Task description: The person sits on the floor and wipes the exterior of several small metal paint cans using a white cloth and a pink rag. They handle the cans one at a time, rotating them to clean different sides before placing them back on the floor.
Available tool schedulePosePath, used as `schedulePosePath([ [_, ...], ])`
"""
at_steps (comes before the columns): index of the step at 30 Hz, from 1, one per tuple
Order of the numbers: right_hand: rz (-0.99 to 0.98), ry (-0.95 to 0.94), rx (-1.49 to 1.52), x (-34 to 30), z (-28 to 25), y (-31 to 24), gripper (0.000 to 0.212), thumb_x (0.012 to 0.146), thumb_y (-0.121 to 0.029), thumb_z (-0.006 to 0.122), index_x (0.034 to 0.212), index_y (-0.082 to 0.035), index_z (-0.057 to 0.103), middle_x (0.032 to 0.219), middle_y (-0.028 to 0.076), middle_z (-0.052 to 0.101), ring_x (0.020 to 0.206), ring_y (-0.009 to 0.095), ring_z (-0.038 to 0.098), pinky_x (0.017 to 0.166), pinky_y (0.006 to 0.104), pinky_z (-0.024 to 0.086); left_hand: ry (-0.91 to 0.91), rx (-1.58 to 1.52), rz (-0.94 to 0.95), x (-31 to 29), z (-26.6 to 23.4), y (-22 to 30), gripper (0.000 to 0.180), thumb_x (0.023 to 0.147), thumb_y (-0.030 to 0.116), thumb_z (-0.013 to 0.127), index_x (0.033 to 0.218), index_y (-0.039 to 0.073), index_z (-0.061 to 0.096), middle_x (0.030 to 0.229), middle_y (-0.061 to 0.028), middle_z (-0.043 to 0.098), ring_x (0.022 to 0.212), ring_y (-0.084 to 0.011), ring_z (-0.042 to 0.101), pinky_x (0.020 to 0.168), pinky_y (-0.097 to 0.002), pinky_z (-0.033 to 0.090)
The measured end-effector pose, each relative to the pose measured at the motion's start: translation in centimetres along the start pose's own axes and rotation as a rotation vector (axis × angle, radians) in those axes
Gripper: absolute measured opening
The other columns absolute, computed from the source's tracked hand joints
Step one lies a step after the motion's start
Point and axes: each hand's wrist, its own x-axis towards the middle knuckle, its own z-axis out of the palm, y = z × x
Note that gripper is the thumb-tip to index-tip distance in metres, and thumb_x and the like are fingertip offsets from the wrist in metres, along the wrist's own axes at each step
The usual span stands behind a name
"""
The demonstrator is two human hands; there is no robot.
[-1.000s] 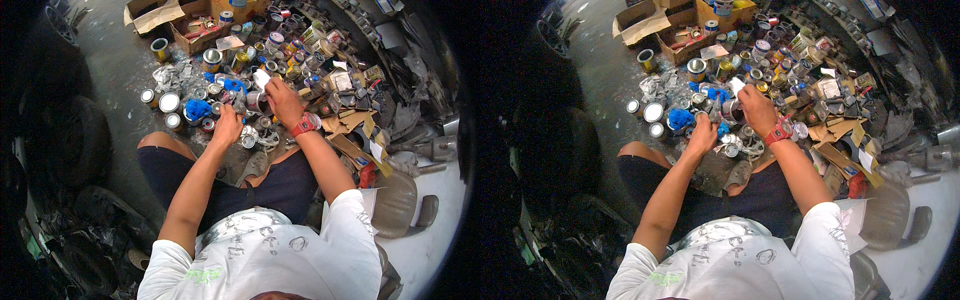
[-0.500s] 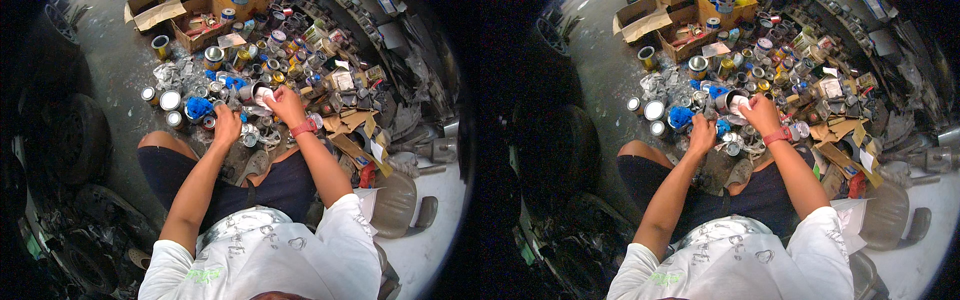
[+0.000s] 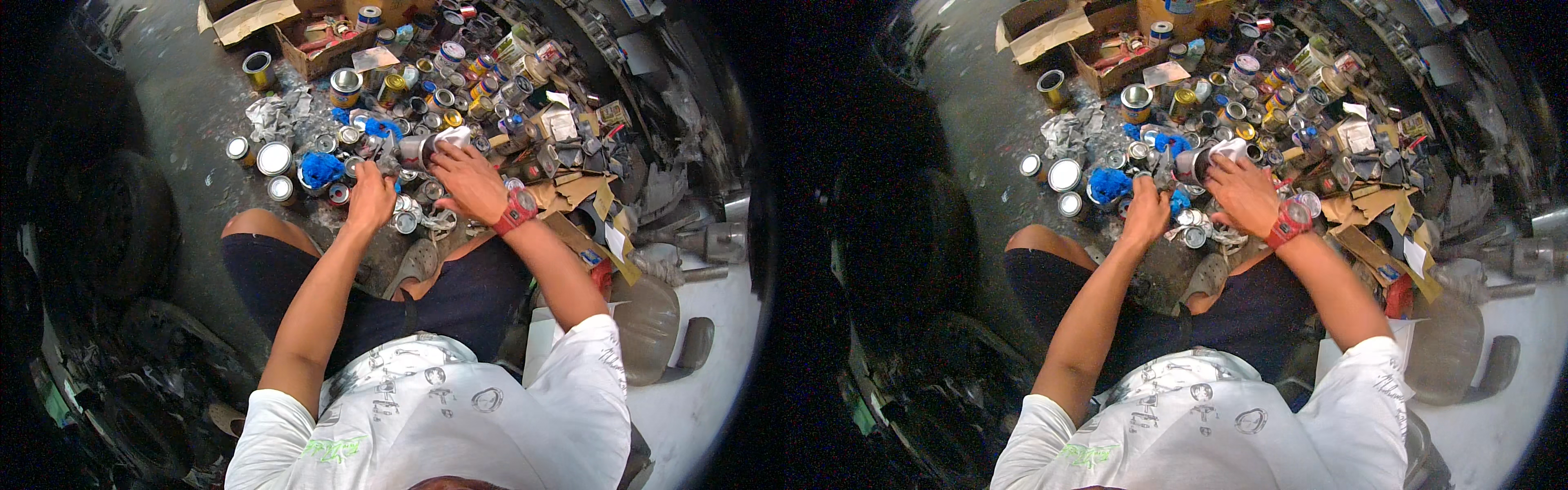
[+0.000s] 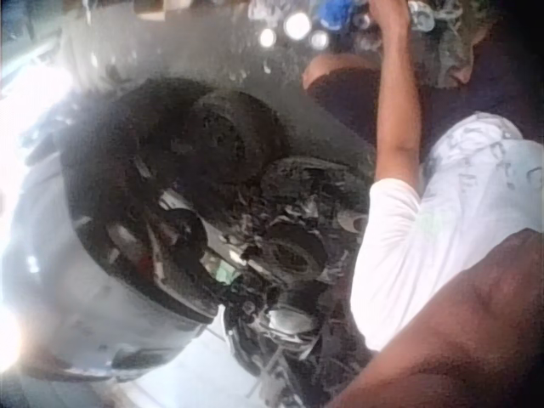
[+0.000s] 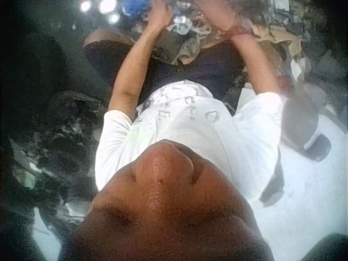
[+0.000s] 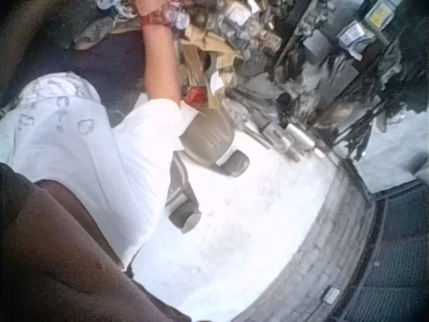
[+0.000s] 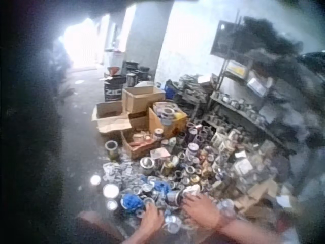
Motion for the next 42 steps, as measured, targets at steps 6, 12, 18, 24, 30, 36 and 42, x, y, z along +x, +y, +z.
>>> schedulePosePath([
  [6,0.069,-0.408,0.053,0.7,3.7,2.3,0.072,0.077,-0.043,0.089,0.132,-0.004,0.064,0.14,0.014,0.064,0.137,0.031,0.055,0.105,0.0539,0.049,-0.036,0.007,0.048,-0.3,0.0,1.0,0.034,0.099,0.013,0.064,0.119,-0.006,0.045,0.128,-0.0337,0.048,0.102,-0.0579,0.063,0.089,-0.0627,0.053],
  [12,0.397,-0.368,0.64,3.6,2.5,1.0,0.083,0.078,-0.042,0.089,0.143,-0.003,0.054,0.13,0.023,0.068,0.118,0.042,0.066,0.098,0.0496,0.052,0.021,-0.011,0.027,-0.8,-0.5,1.6,0.033,0.099,0.014,0.063,0.119,-0.006,0.045,0.126,-0.0331,0.049,0.103,-0.0583,0.063,0.089,-0.0642,0.052],
  [18,0.516,0.137,0.603,2.9,1.7,-2.7,0.047,0.089,-0.014,0.074,0.133,-0.004,0.061,0.117,0.021,0.071,0.109,0.038,0.07,0.095,0.0463,0.054,0.026,-0.029,-0.023,-0.3,-0.7,0.9,0.033,0.099,0.014,0.062,0.119,-0.006,0.046,0.125,-0.0341,0.051,0.104,-0.0583,0.062,0.09,-0.0649,0.051],
  [24,1.025,0.555,1.487,4.5,2.1,-3.4,0.023,0.096,-0.008,0.072,0.115,0.003,0.064,0.106,0.011,0.074,0.089,0.022,0.074,0.072,0.0381,0.066,0.068,-0.019,-0.007,-0.1,-0.1,0.4,0.032,0.098,0.013,0.062,0.118,-0.006,0.046,0.124,-0.0347,0.051,0.107,-0.0582,0.061,0.09,-0.0645,0.051],
  [30,1.068,0.969,2.151,5.9,4.1,-3.5,0.015,0.107,-0.017,0.063,0.111,-0.004,0.067,0.103,0.007,0.071,0.088,0.017,0.072,0.068,0.039,0.068,0.072,-0.025,-0.007,-0.4,0.3,0.9,0.03,0.098,0.011,0.062,0.118,-0.006,0.046,0.123,-0.0342,0.05,0.106,-0.0582,0.062,0.09,-0.0642,0.052],
  [36,0.796,0.074,1.468,4.6,2.1,-3.2,0.042,0.1,-0.044,0.074,0.115,-0.005,0.071,0.102,0.006,0.074,0.097,0.018,0.072,0.068,0.0405,0.064,0.076,-0.009,0.007,-0.5,-0.4,0.9,0.031,0.098,0.01,0.062,0.118,-0.006,0.045,0.125,-0.034,0.05,0.105,-0.0577,0.062,0.088,-0.0638,0.053],
  [42,0.418,-0.291,0.513,2.9,2.4,-0.6,0.073,0.083,-0.056,0.083,0.122,0.004,0.067,0.12,0.026,0.072,0.115,0.042,0.069,0.1,0.0516,0.053,0.032,0.019,0.055,-1.0,-0.9,2.0,0.032,0.098,0.012,0.063,0.118,-0.006,0.045,0.126,-0.0331,0.05,0.106,-0.0576,0.062,0.089,-0.0632,0.052],
])
